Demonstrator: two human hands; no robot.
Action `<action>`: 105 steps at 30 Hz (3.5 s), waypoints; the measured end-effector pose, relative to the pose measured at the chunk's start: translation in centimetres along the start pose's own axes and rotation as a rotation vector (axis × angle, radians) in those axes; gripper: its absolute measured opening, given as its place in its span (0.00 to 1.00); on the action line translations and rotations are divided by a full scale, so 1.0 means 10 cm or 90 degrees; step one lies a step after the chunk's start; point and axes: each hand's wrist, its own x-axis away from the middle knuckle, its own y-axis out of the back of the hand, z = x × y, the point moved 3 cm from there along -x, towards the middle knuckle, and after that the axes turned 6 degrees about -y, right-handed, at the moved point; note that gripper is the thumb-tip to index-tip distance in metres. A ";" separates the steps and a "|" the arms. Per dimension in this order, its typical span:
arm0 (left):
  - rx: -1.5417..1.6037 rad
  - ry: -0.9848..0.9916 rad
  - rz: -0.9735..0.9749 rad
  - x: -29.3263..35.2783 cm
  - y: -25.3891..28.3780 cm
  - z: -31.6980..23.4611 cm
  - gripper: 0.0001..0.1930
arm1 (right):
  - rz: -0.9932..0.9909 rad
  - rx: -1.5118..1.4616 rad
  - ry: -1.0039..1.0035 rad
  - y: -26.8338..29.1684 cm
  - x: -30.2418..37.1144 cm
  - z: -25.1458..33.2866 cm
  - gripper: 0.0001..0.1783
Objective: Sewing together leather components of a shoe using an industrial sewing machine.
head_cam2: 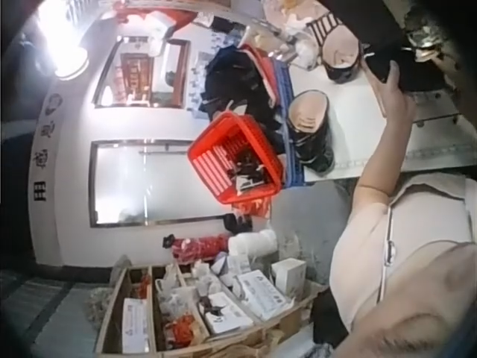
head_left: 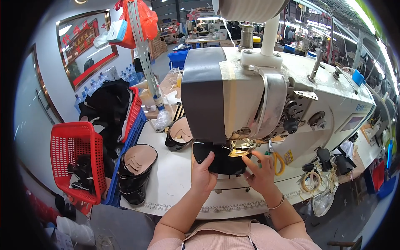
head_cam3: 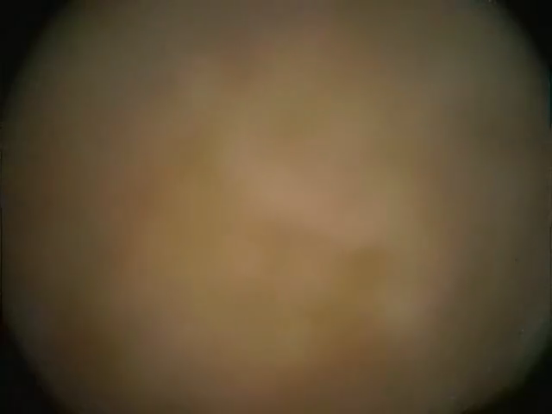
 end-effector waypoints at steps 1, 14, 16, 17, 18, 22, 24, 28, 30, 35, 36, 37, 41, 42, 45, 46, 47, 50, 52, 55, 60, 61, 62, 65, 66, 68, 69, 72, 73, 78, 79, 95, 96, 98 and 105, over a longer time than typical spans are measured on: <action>0.001 0.000 0.000 0.02 -0.01 0.02 0.22 | 0.001 0.008 -0.006 -0.03 0.05 -0.06 0.26; -0.034 -0.016 0.031 0.11 0.06 0.07 0.19 | -0.108 -0.054 -0.015 -0.05 -0.05 -0.20 0.22; -0.046 -0.016 0.036 0.13 0.05 0.06 0.19 | -0.116 -0.067 -0.019 -0.06 -0.06 -0.23 0.20; -0.047 -0.007 0.047 0.13 0.04 0.06 0.20 | -0.123 -0.082 -0.022 -0.06 -0.06 -0.26 0.19; -0.048 0.002 0.059 0.13 0.04 0.06 0.20 | -0.125 -0.081 -0.023 -0.07 -0.07 -0.29 0.19; -0.069 0.018 0.087 0.29 0.02 0.05 0.21 | -0.116 -0.119 -0.045 -0.12 -0.11 -0.39 0.18; -0.049 0.032 0.066 0.30 0.01 0.06 0.21 | -0.107 -0.130 -0.064 -0.15 -0.12 -0.42 0.16; -0.034 0.015 0.035 0.34 0.02 0.13 0.22 | -0.106 -0.162 -0.058 -0.15 -0.18 -0.45 0.14; -0.028 0.012 0.032 0.34 0.01 0.14 0.22 | -0.099 -0.183 -0.059 -0.16 -0.21 -0.45 0.13; -0.020 0.015 0.023 0.33 0.02 0.18 0.23 | -0.054 -0.189 -0.119 -0.20 -0.22 -0.50 0.15; -0.031 -0.011 0.039 0.32 -0.01 0.17 0.22 | -0.054 -0.190 -0.119 -0.18 -0.22 -0.50 0.15; -0.041 -0.036 0.054 0.32 -0.04 0.16 0.22 | -0.025 -0.219 -0.144 -0.17 -0.22 -0.50 0.16; -0.077 -0.031 0.058 0.34 -0.07 0.18 0.21 | -0.006 -0.582 -0.294 -0.14 -0.11 -0.45 0.19; -0.085 -0.028 0.053 0.32 -0.07 0.21 0.21 | -0.006 -0.583 -0.292 -0.04 -0.18 -0.36 0.19; -0.134 -0.042 0.030 0.31 0.02 0.25 0.20 | 0.084 -0.388 -0.157 0.17 -0.36 -0.21 0.28; -0.240 -0.095 0.046 0.32 0.05 0.24 0.23 | 0.081 -0.382 -0.158 0.15 -0.37 -0.25 0.28; -0.346 -0.149 0.061 0.31 0.06 0.22 0.25 | 0.078 -0.235 -0.054 0.15 -0.38 -0.22 0.29; -0.322 -0.138 0.045 0.29 0.08 0.23 0.26 | 0.058 -0.066 0.064 0.07 -0.36 -0.19 0.30; -0.293 -0.128 0.046 0.27 0.07 0.23 0.26 | 0.022 -0.008 0.118 0.07 -0.35 -0.19 0.26; -0.233 -0.138 0.040 0.24 0.02 0.18 0.20 | 0.009 0.028 0.126 0.07 -0.40 -0.14 0.22; -0.458 -0.158 0.134 0.14 0.01 -0.01 0.21 | 0.004 0.057 0.126 0.05 -0.39 -0.15 0.19; -0.503 -0.171 0.143 0.14 -0.02 -0.03 0.21 | 0.000 0.050 0.120 0.05 -0.39 -0.15 0.18; -0.502 -0.169 0.146 0.12 -0.02 -0.03 0.21 | 0.000 0.053 0.118 0.06 -0.38 -0.15 0.18; -0.522 -0.124 0.129 0.02 0.04 -0.08 0.21 | -0.004 0.083 0.133 0.08 -0.38 -0.08 0.17; -0.475 -0.092 0.128 -0.05 0.07 -0.07 0.22 | 0.001 0.113 0.137 0.09 -0.38 -0.06 0.17; -0.400 -0.071 0.124 -0.16 0.09 -0.08 0.20 | 0.008 0.141 0.144 0.10 -0.36 -0.02 0.17; -0.367 -0.009 0.118 -0.20 0.11 -0.09 0.20 | 0.013 0.159 0.145 0.11 -0.35 0.00 0.17; -0.250 0.059 0.131 -0.24 0.05 -0.09 0.18 | 0.018 0.175 0.158 0.16 -0.34 0.13 0.17; -0.180 0.092 0.113 -0.24 0.07 -0.07 0.18 | 0.018 0.173 0.165 0.17 -0.33 0.17 0.17; -0.188 0.037 0.081 -0.04 -0.06 0.04 0.16 | 0.017 0.151 0.163 0.14 -0.28 0.24 0.16; -0.310 -0.011 0.108 0.00 -0.05 0.07 0.15 | 0.019 0.134 0.163 0.14 -0.29 0.26 0.16; -0.483 -0.159 0.201 -0.05 -0.23 -0.01 0.21 | 0.244 -0.356 -0.304 0.00 -0.24 -0.21 0.09; -0.486 -0.162 0.206 -0.06 -0.24 -0.03 0.21 | 0.240 -0.368 -0.315 -0.01 -0.22 -0.19 0.10; -0.494 -0.146 0.214 -0.10 -0.25 -0.04 0.21 | 0.237 -0.380 -0.325 -0.01 -0.19 -0.18 0.10; -0.305 0.057 0.191 -0.28 -0.09 -0.03 0.19 | 0.214 -0.357 -0.299 -0.04 -0.18 0.01 0.10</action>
